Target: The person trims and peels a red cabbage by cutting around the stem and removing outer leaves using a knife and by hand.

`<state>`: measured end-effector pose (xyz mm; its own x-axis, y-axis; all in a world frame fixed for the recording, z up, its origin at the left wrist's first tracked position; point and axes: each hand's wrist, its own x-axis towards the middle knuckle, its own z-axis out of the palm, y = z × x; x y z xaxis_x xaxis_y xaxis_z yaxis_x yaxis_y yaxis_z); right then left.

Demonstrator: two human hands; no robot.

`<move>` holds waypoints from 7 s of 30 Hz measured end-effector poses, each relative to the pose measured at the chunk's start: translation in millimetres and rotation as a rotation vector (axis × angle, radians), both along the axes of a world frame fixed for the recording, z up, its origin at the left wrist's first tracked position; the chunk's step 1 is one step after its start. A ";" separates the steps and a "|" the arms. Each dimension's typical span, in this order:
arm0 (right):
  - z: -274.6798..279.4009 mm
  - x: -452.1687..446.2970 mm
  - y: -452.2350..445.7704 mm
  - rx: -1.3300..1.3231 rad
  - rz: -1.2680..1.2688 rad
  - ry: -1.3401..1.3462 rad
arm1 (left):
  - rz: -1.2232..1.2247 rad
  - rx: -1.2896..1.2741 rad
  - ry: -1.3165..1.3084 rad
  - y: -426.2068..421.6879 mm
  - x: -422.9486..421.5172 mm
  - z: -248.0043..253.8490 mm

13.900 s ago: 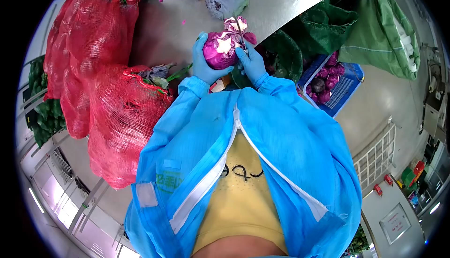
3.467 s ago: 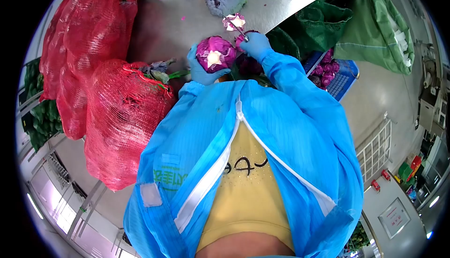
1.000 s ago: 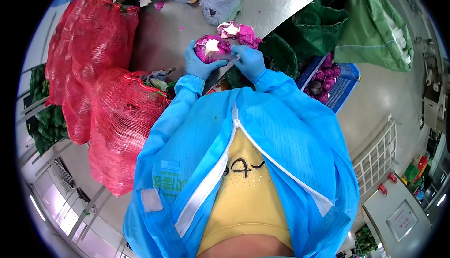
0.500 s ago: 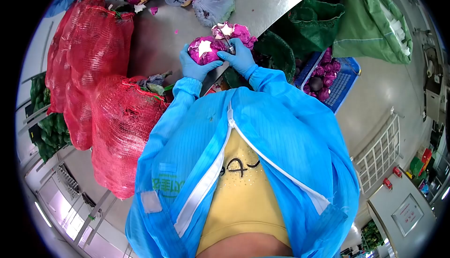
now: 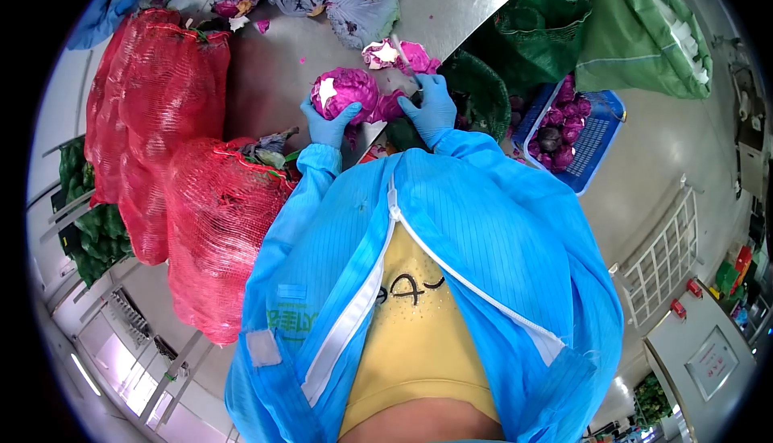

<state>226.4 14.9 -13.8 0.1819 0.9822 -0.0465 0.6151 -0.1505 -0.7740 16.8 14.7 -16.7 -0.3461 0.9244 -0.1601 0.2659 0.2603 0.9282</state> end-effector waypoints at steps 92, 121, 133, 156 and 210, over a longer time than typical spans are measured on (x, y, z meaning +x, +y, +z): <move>-25.3 95.5 33.7 -0.277 0.061 -0.006 | -0.130 -0.405 -1.347 -12.4 -5.4 18.7; 11.8 62.8 83.3 -0.076 0.348 0.239 | -0.236 0.266 -0.300 -6.4 -20.6 -10.1; 18.8 -3.6 8.2 -0.088 0.399 0.134 | -0.303 0.360 0.524 -28.3 14.5 16.3; 32.4 -5.5 -5.4 -0.182 0.531 -0.252 | -0.400 -0.056 0.563 -16.7 18.9 42.5; -28.0 -9.1 70.0 0.359 0.445 -0.089 | 0.098 0.275 0.802 -35.3 85.1 15.1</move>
<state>217.3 84.9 -41.8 -0.2641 0.9166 0.3001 0.6245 0.3997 -0.6710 101.9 -20.6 -1.6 -0.3389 0.8545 0.3936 0.8580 0.1091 0.5019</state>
